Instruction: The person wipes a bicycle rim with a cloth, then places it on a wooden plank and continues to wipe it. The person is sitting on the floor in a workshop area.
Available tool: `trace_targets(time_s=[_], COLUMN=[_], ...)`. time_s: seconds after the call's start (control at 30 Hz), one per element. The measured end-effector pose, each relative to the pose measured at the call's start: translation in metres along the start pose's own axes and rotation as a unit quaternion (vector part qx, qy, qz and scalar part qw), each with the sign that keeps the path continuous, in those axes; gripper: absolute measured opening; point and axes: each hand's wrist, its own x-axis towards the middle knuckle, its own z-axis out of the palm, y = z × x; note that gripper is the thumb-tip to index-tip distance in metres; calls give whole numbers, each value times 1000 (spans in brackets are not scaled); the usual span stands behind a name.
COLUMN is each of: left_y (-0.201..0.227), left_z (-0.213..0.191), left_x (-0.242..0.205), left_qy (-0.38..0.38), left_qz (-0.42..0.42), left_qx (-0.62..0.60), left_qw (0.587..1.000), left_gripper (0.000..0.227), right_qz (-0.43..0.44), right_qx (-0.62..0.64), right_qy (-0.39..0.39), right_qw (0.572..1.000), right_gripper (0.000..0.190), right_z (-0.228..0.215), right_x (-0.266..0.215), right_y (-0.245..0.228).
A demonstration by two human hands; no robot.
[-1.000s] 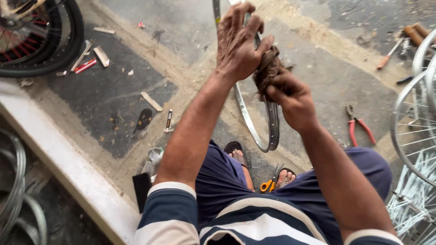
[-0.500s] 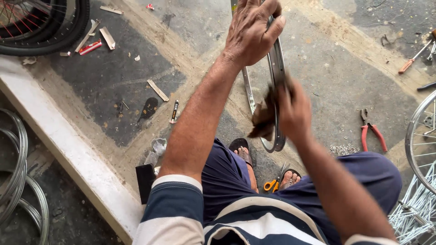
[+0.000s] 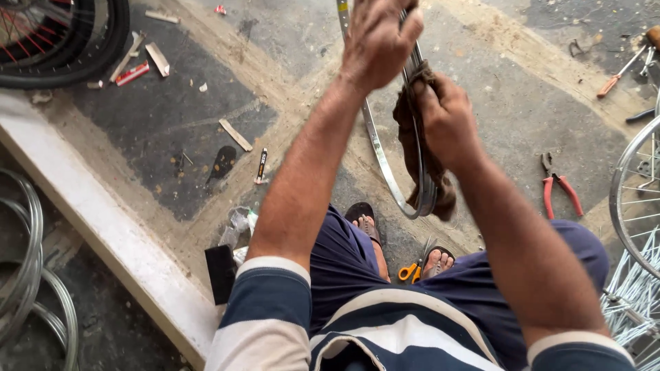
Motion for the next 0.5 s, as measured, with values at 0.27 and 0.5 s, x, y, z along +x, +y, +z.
trace_targets(time_s=[0.27, 0.5], left_y=[-7, 61], left_z=[1, 26], left_x=[10, -12], left_qy=[-148, 115], left_qz=[-140, -167], left_qx=[-3, -96], left_qw=[979, 975], left_gripper=[50, 109], right_qz=[-72, 1], right_qx=[-9, -114], right_qy=[70, 52], right_qw=[995, 992], right_gripper=[37, 29], right_z=[44, -8], right_x=[-155, -27], right_y=[87, -2])
